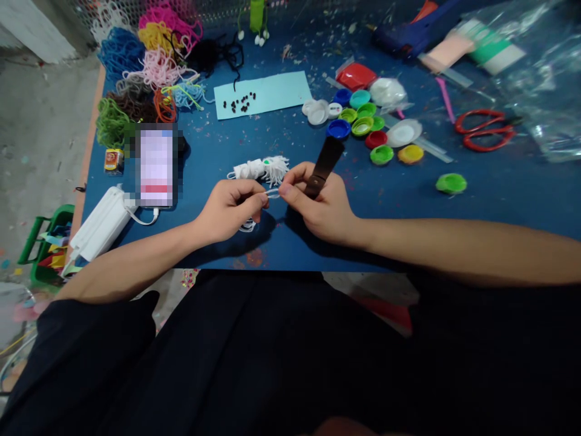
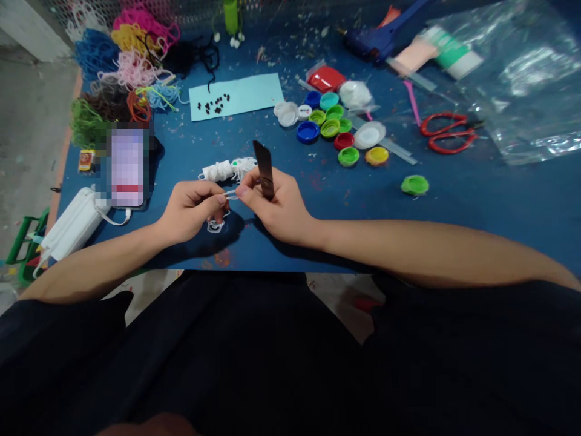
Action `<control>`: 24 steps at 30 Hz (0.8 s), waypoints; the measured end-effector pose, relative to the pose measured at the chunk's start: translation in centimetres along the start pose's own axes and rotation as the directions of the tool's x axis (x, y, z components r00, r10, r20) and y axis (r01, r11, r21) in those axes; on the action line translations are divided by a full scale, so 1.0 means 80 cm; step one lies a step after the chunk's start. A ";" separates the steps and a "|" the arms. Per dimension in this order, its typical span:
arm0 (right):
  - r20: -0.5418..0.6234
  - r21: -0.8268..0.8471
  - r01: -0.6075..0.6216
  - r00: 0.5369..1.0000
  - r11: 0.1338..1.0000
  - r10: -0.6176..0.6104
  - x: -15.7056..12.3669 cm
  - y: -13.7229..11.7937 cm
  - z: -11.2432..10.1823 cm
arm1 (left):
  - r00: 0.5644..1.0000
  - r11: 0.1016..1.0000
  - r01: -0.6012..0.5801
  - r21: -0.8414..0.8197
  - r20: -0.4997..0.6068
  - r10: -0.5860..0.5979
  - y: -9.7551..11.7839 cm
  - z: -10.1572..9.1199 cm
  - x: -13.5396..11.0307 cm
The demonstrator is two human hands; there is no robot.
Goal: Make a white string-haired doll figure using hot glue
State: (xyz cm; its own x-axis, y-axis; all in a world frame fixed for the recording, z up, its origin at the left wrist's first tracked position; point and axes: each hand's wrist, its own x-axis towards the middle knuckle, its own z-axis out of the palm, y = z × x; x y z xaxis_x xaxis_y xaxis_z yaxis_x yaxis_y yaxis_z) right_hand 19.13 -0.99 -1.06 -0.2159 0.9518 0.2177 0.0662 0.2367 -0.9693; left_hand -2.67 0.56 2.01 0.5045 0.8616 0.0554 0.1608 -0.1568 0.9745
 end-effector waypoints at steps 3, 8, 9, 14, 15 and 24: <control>-0.066 -0.012 0.125 0.990 0.992 -0.126 0.010 0.009 -0.013 | 0.999 0.997 -0.009 -0.083 -0.051 0.004 -0.002 -0.004 -0.001; -0.105 -0.418 0.324 0.911 0.849 -0.399 0.042 0.023 -0.044 | 0.987 0.979 -0.044 -0.197 -0.163 0.012 -0.012 -0.011 -0.003; -0.080 -0.494 0.346 0.896 0.798 -0.437 0.046 0.025 -0.047 | 0.985 0.978 -0.044 -0.205 -0.174 0.007 -0.013 -0.012 -0.004; 0.072 -0.641 0.387 0.890 0.663 -0.450 0.051 0.033 -0.050 | 0.984 0.966 -0.095 -0.240 -0.170 0.054 -0.012 -0.015 -0.003; 0.097 -0.649 0.408 0.881 0.642 -0.462 0.050 0.034 -0.049 | 0.983 0.961 -0.105 -0.255 -0.172 0.062 -0.011 -0.015 -0.002; 0.123 -0.628 0.508 0.813 0.589 -0.570 0.045 0.034 -0.045 | 0.987 0.939 -0.070 -0.337 -0.162 0.015 -0.016 -0.012 0.003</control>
State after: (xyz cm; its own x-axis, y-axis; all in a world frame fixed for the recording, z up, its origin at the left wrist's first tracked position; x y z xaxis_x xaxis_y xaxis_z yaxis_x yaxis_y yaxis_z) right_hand 22.08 3.76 -2.53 -0.3329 0.6147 0.7151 0.5416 0.7454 -0.3886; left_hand -3.55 1.45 0.95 0.3631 0.9259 0.1048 -0.1704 -0.0446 0.9844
